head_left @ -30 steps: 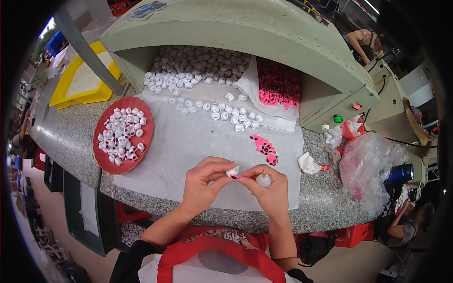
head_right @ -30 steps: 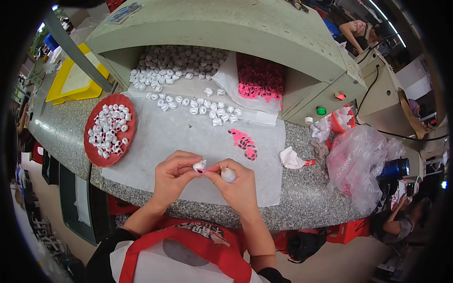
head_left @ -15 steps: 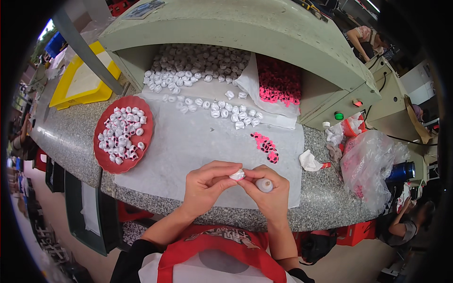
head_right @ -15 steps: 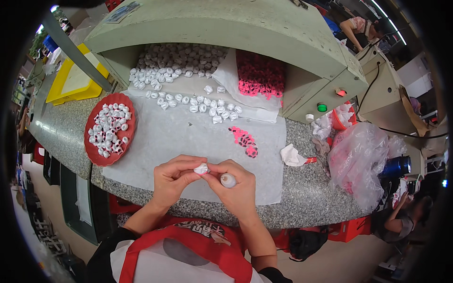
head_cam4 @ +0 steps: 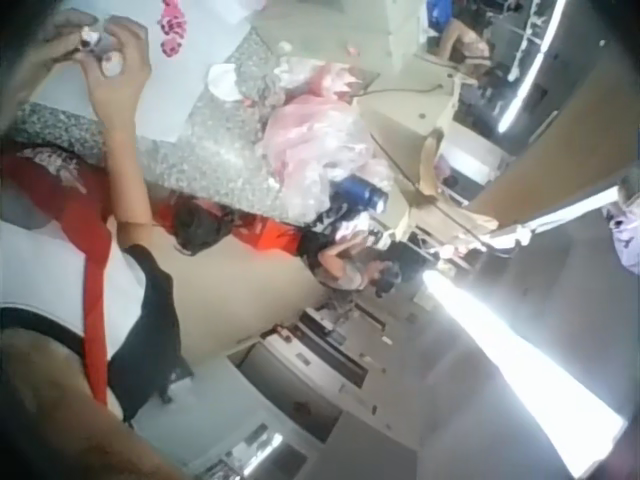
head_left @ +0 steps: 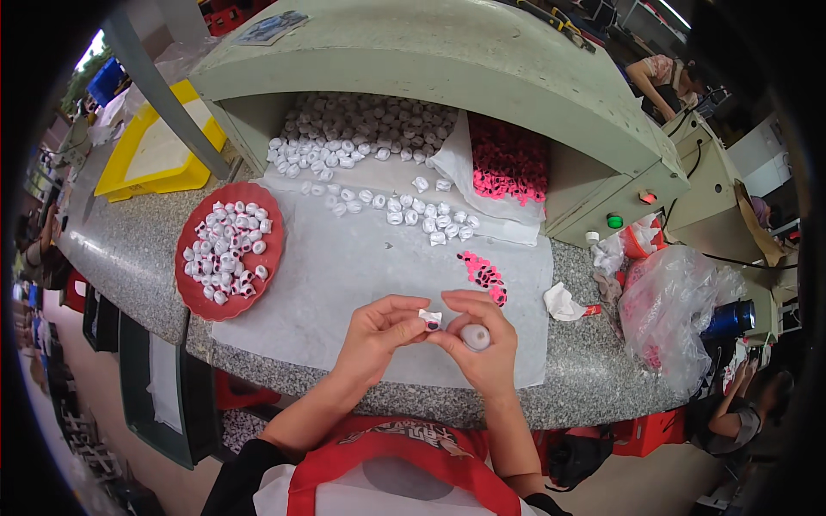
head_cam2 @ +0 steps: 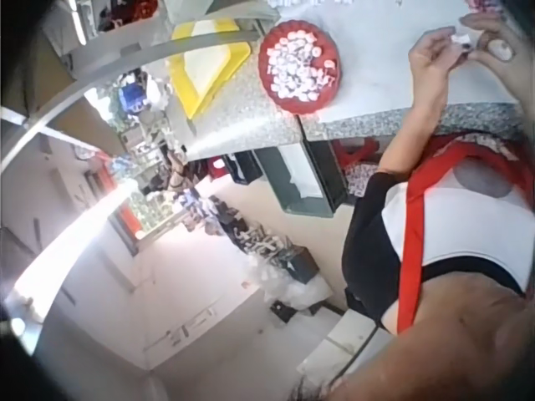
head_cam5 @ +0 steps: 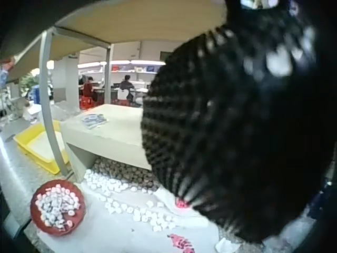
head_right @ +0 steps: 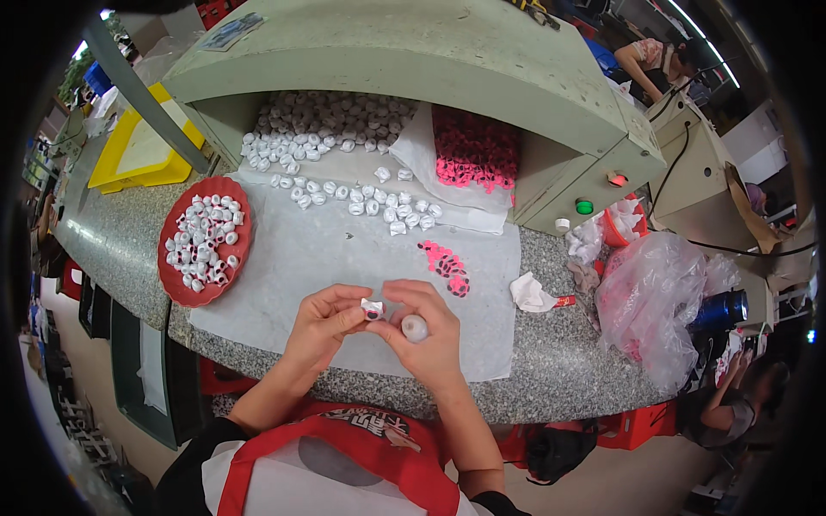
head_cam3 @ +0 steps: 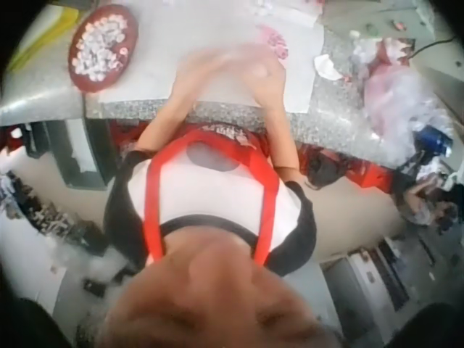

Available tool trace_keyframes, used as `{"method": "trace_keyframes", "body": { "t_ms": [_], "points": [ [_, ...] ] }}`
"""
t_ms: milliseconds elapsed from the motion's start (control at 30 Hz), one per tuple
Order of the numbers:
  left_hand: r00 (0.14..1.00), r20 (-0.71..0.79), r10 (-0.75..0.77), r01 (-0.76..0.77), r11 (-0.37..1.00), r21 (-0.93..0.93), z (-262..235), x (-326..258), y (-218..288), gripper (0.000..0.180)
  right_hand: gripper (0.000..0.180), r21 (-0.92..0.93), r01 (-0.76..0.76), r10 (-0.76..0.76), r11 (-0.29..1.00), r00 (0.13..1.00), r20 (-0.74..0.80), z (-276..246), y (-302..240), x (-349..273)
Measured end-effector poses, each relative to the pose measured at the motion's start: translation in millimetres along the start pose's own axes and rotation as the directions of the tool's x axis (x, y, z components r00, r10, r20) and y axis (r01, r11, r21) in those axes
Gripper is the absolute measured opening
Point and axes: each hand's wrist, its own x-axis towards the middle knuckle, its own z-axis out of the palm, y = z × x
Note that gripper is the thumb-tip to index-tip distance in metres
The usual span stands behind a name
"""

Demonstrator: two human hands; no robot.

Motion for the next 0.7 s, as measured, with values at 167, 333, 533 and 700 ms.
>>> {"method": "trace_keyframes", "body": {
  "t_ms": [167,333,533,700],
  "points": [
    [0.995,0.083,0.062,-0.074,0.986,0.147,17.9,-13.8,25.3,0.028,0.022,0.003,0.167,-0.166,0.986,0.974,0.157,-11.4,3.1,0.6],
    [0.946,0.202,0.252,-0.308,0.892,0.33,16.9,-20.8,20.8,0.029,0.02,0.212,-0.015,-0.034,0.977,0.974,0.225,-11.3,7.2,-4.7],
    [0.963,0.15,0.223,-0.257,0.926,0.277,16.7,-20.4,16.5,0.026,0.014,0.423,-0.202,0.122,0.884,0.97,0.208,-2.6,14.7,-8.7],
    [0.966,0.052,0.254,-0.259,0.939,0.228,3.6,-16.6,6.2,0.021,0.009,0.475,-0.27,0.228,0.838,0.963,0.146,16.6,34.7,-9.2]
  ]
}}
